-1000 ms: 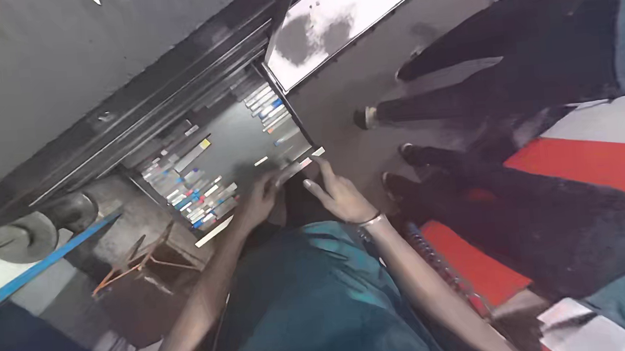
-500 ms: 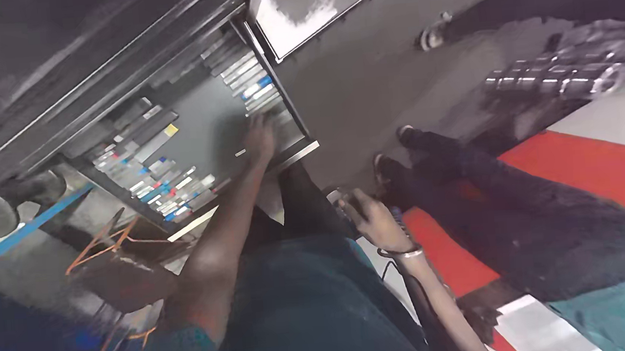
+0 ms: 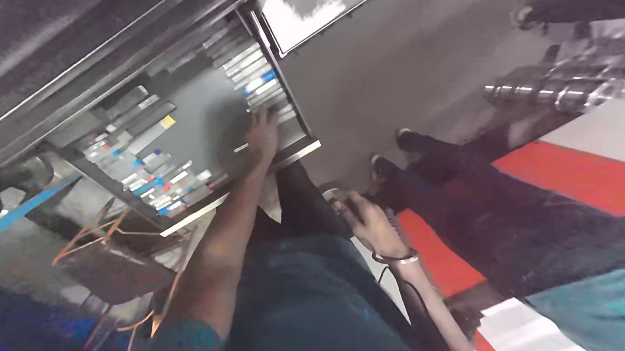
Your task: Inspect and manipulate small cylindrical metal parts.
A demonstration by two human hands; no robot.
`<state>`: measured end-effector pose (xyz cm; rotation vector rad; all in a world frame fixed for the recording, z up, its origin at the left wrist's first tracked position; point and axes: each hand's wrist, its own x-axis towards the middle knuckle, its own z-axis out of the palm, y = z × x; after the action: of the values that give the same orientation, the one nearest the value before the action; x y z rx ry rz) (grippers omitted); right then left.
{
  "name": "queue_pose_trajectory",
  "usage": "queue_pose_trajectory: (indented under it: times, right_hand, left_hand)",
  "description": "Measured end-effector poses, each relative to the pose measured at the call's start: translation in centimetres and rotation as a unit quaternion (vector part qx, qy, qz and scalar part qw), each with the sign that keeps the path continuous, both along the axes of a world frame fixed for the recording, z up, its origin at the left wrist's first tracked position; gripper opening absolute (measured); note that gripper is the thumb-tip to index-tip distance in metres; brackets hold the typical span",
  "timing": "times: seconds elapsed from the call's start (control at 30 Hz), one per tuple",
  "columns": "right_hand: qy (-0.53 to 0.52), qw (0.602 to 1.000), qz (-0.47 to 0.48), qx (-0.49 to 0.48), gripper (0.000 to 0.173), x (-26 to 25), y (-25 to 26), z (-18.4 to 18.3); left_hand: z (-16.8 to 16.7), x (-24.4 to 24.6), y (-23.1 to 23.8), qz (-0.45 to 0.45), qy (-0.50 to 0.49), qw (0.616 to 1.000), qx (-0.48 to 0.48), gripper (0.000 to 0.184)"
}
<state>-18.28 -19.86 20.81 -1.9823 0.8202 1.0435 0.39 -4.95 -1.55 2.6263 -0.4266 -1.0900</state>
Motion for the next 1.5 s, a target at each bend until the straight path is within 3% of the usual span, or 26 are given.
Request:
queue_pose_trajectory:
  times: [0.1,0.27,0.4,0.5,0.7,0.83,0.9,1.07,1.17,1.3,1.4,1.5]
  right_hand:
    - [-0.014,1.0,0.006,-0.006,0.044,0.7,0.3,0.1]
    - [-0.02,1.0,0.002,-0.001,0.046,0.7,0.7,-0.1]
    - [-0.029,1.0,0.002,0.003,0.046,0.9,1.2,0.2]
    - [-0.037,0.999,-0.004,0.013,0.045,1.0,1.6,0.4]
    - [-0.039,0.999,0.018,0.012,0.045,1.6,1.8,0.9]
    - [-0.064,0.998,-0.001,0.02,0.045,2.7,1.9,1.8]
    - [-0.091,0.994,-0.033,0.047,0.043,4.1,2.2,2.0]
    - [-0.233,0.939,-0.206,0.146,0.04,10.5,4.3,3.0]
    - [-0.308,0.894,-0.233,0.225,0.043,14.3,5.9,6.2]
    - [-0.368,0.862,-0.192,0.291,0.041,16.6,9.1,12.2]
    - [-0.401,0.828,-0.199,0.337,0.046,17.5,11.5,15.4]
    - [-0.43,0.811,-0.175,0.354,0.044,17.4,14.2,17.8]
  left_hand:
    - [0.4,0.6,1.1,-0.017,-0.005,1.0,-0.025,0.047]
    - [0.8,2.0,1.9,0.051,0.001,0.998,-0.034,0.039]
    - [-0.4,2.8,1.9,0.027,-0.065,0.996,-0.049,0.033]
    - [0.0,3.8,1.4,-0.007,-0.063,0.998,-0.028,0.028]
    - [1.5,5.4,0.3,-0.064,0.007,0.998,0.008,0.027]
    - [3.9,6.5,1.9,0.009,0.095,0.994,-0.051,0.03]
    - [7.0,6.6,4.0,0.063,0.158,0.975,-0.144,0.027]
    - [21.2,5.1,8.0,0.162,0.321,0.87,-0.338,0.032]
    - [27.6,4.3,10.2,0.168,0.312,0.83,-0.431,0.028]
    - [34.0,3.3,13.7,0.173,0.299,0.788,-0.51,0.028]
    - [37.0,3.2,16.6,0.149,0.26,0.777,-0.553,0.039]
    - [39.7,2.5,19.2,0.141,0.195,0.792,-0.561,0.043]
